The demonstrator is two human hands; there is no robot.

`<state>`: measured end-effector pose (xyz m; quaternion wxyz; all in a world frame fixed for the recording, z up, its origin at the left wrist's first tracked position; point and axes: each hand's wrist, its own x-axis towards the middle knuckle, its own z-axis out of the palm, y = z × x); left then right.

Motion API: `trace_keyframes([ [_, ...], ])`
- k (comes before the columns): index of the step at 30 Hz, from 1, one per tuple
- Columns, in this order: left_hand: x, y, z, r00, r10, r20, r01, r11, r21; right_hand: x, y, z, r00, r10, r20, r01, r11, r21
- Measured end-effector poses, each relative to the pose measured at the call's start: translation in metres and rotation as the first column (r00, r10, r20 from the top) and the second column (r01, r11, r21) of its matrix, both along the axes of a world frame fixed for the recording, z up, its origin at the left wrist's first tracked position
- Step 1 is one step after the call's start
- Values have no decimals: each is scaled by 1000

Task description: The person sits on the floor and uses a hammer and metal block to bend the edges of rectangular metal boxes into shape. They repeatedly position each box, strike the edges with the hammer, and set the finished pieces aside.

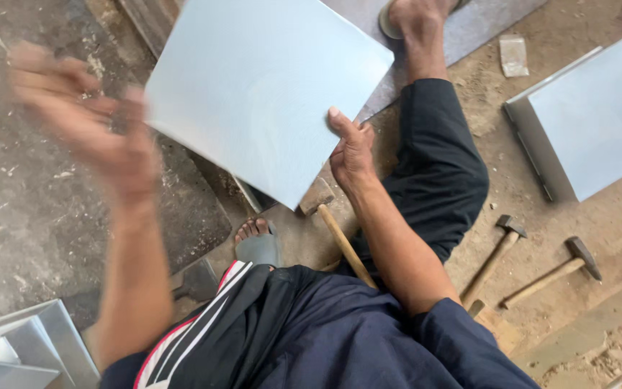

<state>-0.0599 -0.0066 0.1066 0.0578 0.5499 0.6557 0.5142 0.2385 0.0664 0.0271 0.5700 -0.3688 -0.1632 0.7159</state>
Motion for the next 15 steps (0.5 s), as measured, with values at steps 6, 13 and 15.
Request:
trace_keyframes([
  [6,73,8,-110,891,76,448,146,886,-440,-38,10,-65,972,235,28,-202,885,-420],
  [13,80,8,-128,622,117,775,227,920,-321,23,0,-68,249,736,630,-624,619,-477],
  [15,86,7,-129,672,118,731,190,926,-325,55,-30,-52,-335,471,816,-636,526,-565],
])
